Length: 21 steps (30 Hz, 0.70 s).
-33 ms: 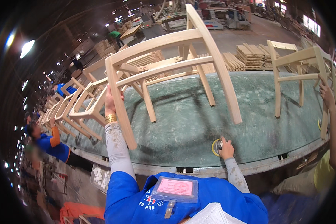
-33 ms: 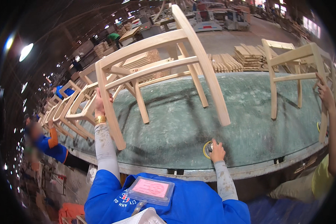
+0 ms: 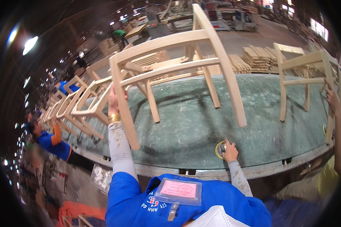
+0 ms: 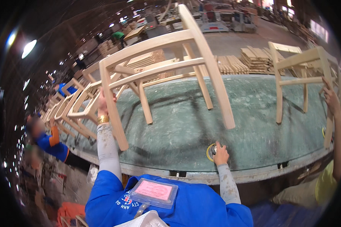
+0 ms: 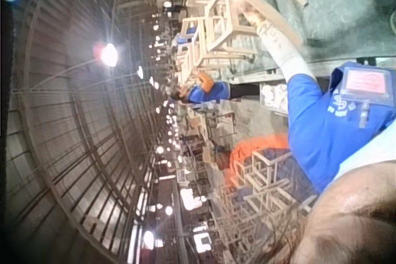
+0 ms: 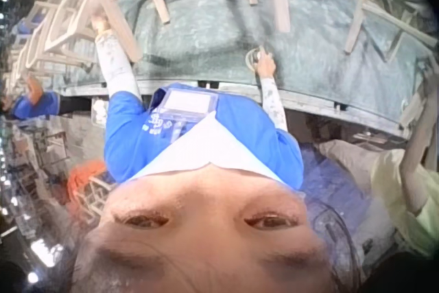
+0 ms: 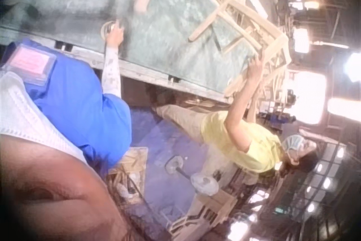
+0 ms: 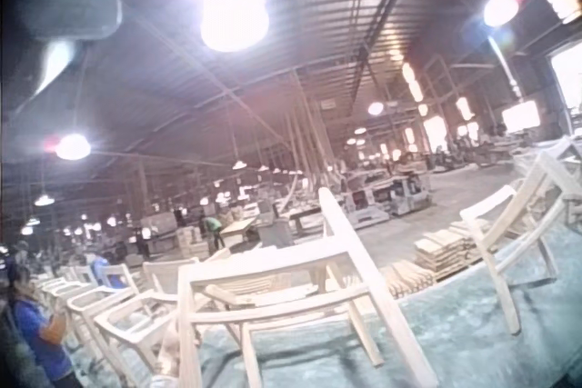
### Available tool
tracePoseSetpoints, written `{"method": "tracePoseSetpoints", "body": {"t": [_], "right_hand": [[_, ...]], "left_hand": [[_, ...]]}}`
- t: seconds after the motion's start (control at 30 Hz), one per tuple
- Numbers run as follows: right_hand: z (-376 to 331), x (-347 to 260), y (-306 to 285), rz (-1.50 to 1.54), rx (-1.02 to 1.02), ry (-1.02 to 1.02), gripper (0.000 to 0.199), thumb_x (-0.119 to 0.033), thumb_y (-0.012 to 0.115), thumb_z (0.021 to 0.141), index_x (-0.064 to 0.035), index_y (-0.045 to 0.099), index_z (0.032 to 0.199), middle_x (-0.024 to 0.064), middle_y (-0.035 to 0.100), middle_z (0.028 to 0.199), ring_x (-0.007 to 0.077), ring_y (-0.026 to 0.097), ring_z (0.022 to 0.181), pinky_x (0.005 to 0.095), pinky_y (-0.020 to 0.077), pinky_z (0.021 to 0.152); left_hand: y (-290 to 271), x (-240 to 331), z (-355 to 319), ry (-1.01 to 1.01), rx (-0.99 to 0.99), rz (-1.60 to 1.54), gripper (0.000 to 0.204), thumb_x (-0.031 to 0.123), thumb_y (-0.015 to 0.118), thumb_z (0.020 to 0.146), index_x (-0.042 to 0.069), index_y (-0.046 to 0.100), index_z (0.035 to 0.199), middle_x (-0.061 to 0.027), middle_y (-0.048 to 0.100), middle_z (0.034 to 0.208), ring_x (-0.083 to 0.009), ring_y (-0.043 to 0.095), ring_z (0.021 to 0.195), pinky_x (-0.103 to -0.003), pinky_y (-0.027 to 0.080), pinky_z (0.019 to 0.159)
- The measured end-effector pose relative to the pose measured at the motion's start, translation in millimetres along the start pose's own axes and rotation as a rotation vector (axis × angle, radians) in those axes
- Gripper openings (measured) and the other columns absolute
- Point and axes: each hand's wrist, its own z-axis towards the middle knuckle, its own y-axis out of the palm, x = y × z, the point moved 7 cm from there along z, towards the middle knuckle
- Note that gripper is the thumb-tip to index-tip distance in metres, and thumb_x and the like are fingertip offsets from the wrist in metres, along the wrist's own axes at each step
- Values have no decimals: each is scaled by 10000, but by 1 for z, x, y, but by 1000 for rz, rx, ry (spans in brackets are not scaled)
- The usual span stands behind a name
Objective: The person uses a handheld orbital sander to smooth the surfaces of wooden chair frames. They hold the frame with one hand while operating the sander with the other, systematically moving the tool along the legs and crossbars. The person repositions the chair frame multiple times to access different sides.
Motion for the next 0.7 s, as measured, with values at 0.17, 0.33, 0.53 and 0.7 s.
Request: {"method": "tracePoseSetpoints", "body": {"t": [0.17,0.33,0.53,0.7], "right_hand": [[-1,-5,-4,15,5,-30,825,-103,752,592,-244,400,1324,211,484,1125,403,592,934,462,504,777],[3,0,-7,-73,-19,-79,813,-142,769,624,-236,382,1333,230,481,1115,405,599,912,464,506,766],[3,-7,-5,-76,-22,-112,784,-164,766,642,-220,384,1324,254,481,1127,435,592,905,480,500,776],[2,-10,-7,-82,1,-96,777,-165,763,651,-211,381,1326,264,480,1137,448,591,909,482,496,797]], "left_hand": [[-12,3,-3,93,-77,32,477,466,281,976,78,542,1068,-101,567,710,-203,555,542,-278,464,452],[-3,-7,-8,18,-66,-141,587,547,222,960,75,545,1091,-142,569,713,-250,554,572,-347,478,511],[-9,-6,-17,51,-185,-295,720,638,158,922,78,564,1119,-187,600,763,-295,570,601,-399,479,554],[-10,-10,-16,24,-190,-417,811,722,155,870,82,573,1140,-163,621,823,-307,591,659,-408,497,571]]}}
